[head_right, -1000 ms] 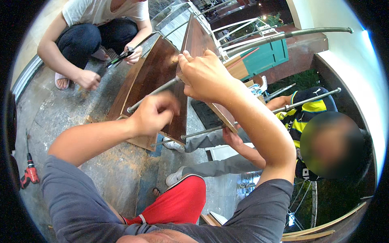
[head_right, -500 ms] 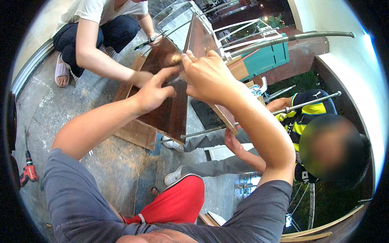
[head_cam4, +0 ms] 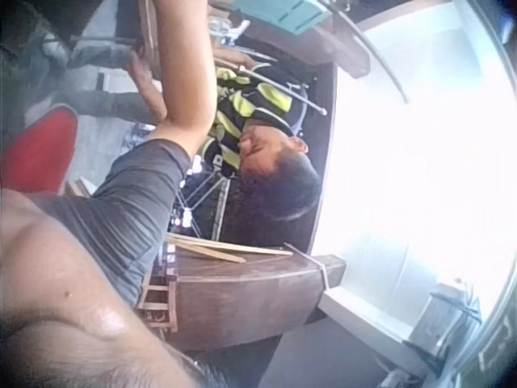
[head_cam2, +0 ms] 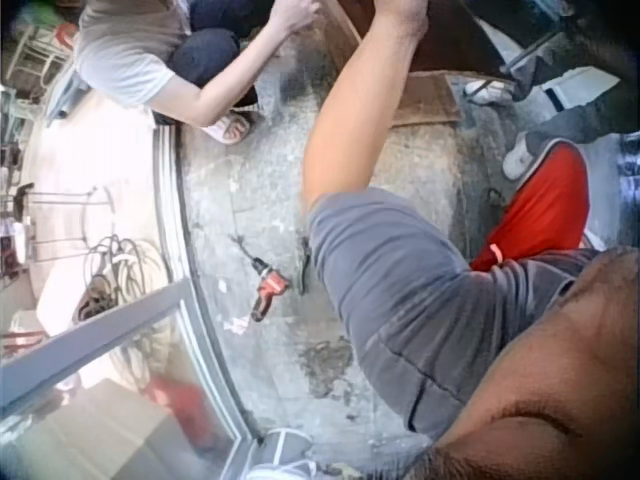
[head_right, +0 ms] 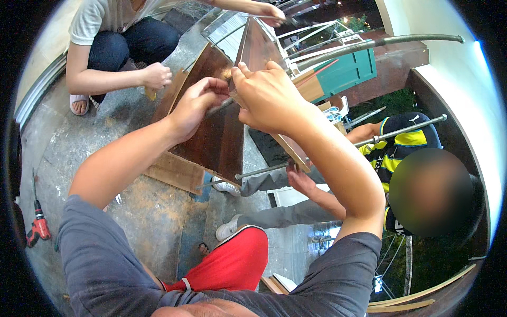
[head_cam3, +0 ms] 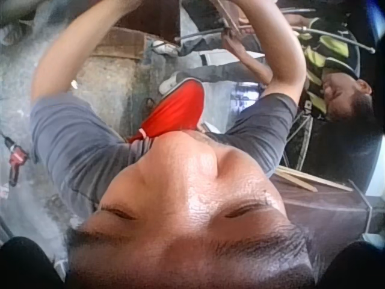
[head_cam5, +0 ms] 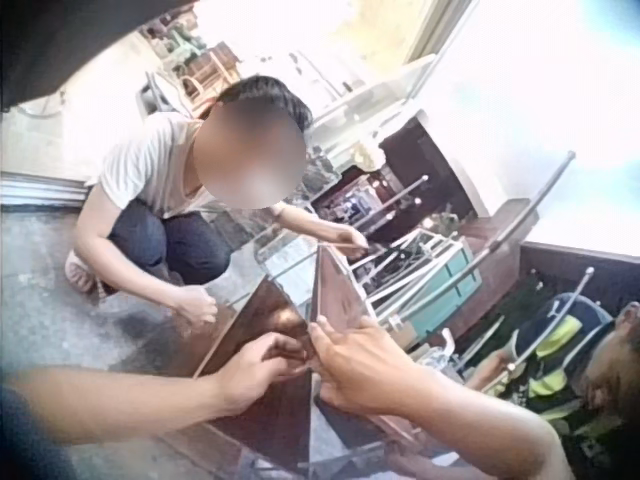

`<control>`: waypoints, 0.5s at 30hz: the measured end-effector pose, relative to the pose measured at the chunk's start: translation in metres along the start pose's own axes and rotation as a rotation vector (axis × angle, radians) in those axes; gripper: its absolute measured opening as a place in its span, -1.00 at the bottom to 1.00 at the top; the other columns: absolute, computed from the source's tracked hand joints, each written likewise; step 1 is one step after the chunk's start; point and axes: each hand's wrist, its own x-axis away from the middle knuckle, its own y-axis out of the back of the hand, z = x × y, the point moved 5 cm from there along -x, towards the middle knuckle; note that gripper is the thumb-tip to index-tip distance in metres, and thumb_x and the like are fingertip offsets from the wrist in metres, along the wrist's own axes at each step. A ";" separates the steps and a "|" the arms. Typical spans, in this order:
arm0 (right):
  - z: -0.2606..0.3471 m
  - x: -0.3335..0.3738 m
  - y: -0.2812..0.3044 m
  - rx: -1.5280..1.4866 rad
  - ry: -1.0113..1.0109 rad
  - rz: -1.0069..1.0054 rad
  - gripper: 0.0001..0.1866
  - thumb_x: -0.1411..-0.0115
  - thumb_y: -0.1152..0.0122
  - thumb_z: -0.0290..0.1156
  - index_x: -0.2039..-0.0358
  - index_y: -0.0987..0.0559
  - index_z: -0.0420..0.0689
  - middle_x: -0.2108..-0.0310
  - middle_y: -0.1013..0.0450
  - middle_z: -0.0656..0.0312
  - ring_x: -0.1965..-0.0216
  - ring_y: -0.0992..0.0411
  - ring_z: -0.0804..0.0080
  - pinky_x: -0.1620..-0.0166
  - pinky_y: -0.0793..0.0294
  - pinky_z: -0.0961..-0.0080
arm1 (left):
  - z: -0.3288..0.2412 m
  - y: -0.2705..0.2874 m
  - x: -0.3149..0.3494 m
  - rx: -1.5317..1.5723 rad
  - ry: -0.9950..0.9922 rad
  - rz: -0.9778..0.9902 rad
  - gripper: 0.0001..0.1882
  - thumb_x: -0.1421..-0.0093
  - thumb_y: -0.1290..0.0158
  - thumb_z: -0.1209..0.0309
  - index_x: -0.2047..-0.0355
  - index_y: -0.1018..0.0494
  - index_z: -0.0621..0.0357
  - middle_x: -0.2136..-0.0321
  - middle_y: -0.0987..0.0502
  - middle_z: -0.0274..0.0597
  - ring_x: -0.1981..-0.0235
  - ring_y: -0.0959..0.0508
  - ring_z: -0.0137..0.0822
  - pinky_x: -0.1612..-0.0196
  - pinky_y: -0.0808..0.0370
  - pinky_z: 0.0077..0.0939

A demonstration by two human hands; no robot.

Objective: The person assembles a wooden furniture piece by attaching metal threaded rods to a wooden frame. They use a tape measure to check dimensions and a square tool to ensure alignment while another person assists by holding parts steady.

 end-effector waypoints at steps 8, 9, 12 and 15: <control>0.000 0.000 0.002 0.005 -0.011 0.030 -0.16 0.14 -0.35 -0.31 -0.17 -0.43 -0.54 -0.08 -0.52 -0.33 0.13 -0.63 -0.01 -0.04 -0.45 0.15 | 0.000 0.009 0.002 0.007 -0.113 0.134 -0.70 -0.38 -0.04 0.45 -0.07 -0.50 0.28 0.10 -0.64 -0.20 0.07 -0.61 -0.37 -0.13 -0.49 -0.36; 0.000 0.001 0.001 0.014 -0.011 0.031 -0.16 0.14 -0.35 -0.31 -0.17 -0.43 -0.54 -0.08 -0.52 -0.32 0.13 -0.63 0.00 -0.04 -0.44 0.16 | -0.003 0.014 0.001 0.240 -0.049 0.084 -0.70 -0.37 0.01 0.43 -0.06 -0.52 0.26 0.09 -0.64 -0.15 0.03 -0.60 -0.36 -0.21 -0.45 -0.33; -0.001 0.002 -0.003 0.028 -0.021 0.038 -0.17 0.12 -0.35 -0.32 -0.18 -0.42 -0.49 -0.09 -0.52 -0.27 0.10 -0.62 0.01 -0.05 -0.42 0.16 | -0.004 -0.001 -0.001 0.180 0.131 -0.066 -0.73 -0.39 0.10 0.38 0.09 -0.54 0.24 0.12 -0.65 -0.09 -0.01 -0.59 -0.30 -0.27 -0.39 -0.27; -0.002 0.002 -0.005 0.023 -0.045 0.045 -0.18 0.09 -0.37 -0.32 -0.21 -0.38 -0.40 -0.09 -0.53 -0.20 0.09 -0.59 0.01 -0.08 -0.38 0.14 | 0.005 0.016 -0.011 0.376 -0.015 0.211 -0.68 -0.38 0.14 0.28 0.19 -0.56 0.20 0.06 -0.63 -0.07 -0.03 -0.58 -0.22 -0.25 -0.38 -0.16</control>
